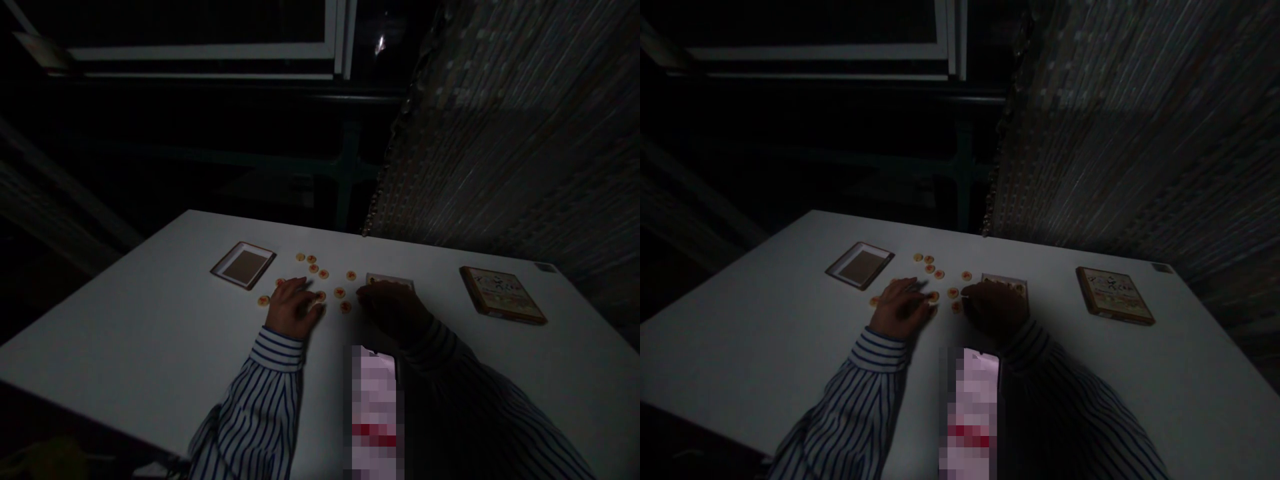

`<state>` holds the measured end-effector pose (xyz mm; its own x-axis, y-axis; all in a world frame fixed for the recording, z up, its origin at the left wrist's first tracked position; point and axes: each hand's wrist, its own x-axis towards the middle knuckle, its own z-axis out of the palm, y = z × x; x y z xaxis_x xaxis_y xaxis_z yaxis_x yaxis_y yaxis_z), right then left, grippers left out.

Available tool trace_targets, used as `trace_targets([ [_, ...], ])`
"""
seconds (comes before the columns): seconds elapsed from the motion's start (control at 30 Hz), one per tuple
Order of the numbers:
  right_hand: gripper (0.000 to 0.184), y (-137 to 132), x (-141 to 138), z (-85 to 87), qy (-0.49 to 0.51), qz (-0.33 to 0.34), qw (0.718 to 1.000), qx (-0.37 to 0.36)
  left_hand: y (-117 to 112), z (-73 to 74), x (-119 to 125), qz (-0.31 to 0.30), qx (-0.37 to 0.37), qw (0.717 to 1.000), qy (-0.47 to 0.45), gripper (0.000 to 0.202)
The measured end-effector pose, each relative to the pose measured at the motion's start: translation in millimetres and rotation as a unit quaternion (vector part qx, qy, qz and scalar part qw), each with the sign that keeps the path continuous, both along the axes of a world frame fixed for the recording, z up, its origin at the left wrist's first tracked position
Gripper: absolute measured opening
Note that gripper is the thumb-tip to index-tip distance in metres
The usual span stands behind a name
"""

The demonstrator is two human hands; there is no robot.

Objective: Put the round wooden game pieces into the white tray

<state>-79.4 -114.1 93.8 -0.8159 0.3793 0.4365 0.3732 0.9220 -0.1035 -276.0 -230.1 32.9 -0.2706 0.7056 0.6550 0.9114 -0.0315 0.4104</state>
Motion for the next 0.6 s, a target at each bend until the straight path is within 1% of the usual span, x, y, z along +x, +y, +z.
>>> trace_targets([
  [0.07,0.022,-3.0,-2.7,-5.2,0.002,0.027,1.000,0.008,-0.3,-2.7,-1.1,0.004,-0.018,1.000,0.016,0.021],
  [0.13,0.022,-6.1,-4.8,-7.4,-0.017,0.048,0.999,0.007,-0.8,-5.0,-1.5,0.006,-0.043,0.999,0.031,0.023],
  [0.27,0.021,-11.8,-8.0,-8.7,-0.049,0.065,0.997,0.001,-1.5,-10.0,-1.6,0.011,-0.073,0.996,0.051,0.025],
  [0.37,0.021,-14.0,-9.8,-15.6,-0.043,0.087,0.995,0.001,-2.0,-14.5,-2.7,0.017,-0.085,0.994,0.063,0.026],
  [0.5,0.022,-13.9,-10.8,-29.0,-0.032,0.090,0.995,0.004,-2.2,-19.7,-5.7,-0.001,-0.115,0.991,0.076,0.029],
  [0.6,0.022,-13.0,-11.0,-33.2,-0.036,0.095,0.995,0.003,-1.8,-22.4,-7.2,0.000,-0.127,0.989,0.075,0.032],
])
